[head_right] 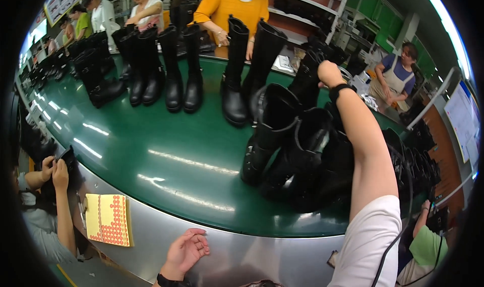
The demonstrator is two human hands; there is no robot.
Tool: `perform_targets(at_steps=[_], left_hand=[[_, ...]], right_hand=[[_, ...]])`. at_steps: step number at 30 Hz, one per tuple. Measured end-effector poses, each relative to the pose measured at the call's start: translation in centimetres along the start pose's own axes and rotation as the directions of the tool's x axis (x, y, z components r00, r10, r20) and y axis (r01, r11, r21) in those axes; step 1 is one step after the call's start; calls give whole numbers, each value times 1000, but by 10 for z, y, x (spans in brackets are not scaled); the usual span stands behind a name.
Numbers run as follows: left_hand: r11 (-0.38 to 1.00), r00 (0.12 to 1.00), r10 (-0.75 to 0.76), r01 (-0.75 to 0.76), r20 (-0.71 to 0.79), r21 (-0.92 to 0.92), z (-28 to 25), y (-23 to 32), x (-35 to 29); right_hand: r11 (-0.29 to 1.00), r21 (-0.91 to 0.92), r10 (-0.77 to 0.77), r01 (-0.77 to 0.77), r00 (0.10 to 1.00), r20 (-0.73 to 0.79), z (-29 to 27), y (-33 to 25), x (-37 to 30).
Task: A worker is inspecting and cleaning pairs of black boots on a production line in a shoe factory.
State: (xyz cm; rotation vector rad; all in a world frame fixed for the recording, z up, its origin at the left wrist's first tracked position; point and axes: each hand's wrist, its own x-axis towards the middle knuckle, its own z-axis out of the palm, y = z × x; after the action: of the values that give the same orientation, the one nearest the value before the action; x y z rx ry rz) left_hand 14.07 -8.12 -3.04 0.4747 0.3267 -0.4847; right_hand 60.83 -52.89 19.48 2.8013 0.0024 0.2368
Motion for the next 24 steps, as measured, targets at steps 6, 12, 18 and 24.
perform_targets(at_steps=[6, 12, 18, 24], left_hand=[[996, 999, 29, -30, 16, 81, 0, 0, 1], [992, 998, 62, -63, 17, 113, 0, 0, 5], [989, 998, 61, -64, 25, 137, -2, -1, 9], [984, 994, 73, -85, 79, 156, -6, 0, 11]], right_hand=[[820, 463, 385, -338, 923, -9, -62, 7, -36], [932, 358, 219, -56, 874, -435, -190, 17, -140], [863, 325, -53, 388, 708, -704, -212, -7, -388], [801, 585, 31, 124, 968, -248, -72, -55, -596]])
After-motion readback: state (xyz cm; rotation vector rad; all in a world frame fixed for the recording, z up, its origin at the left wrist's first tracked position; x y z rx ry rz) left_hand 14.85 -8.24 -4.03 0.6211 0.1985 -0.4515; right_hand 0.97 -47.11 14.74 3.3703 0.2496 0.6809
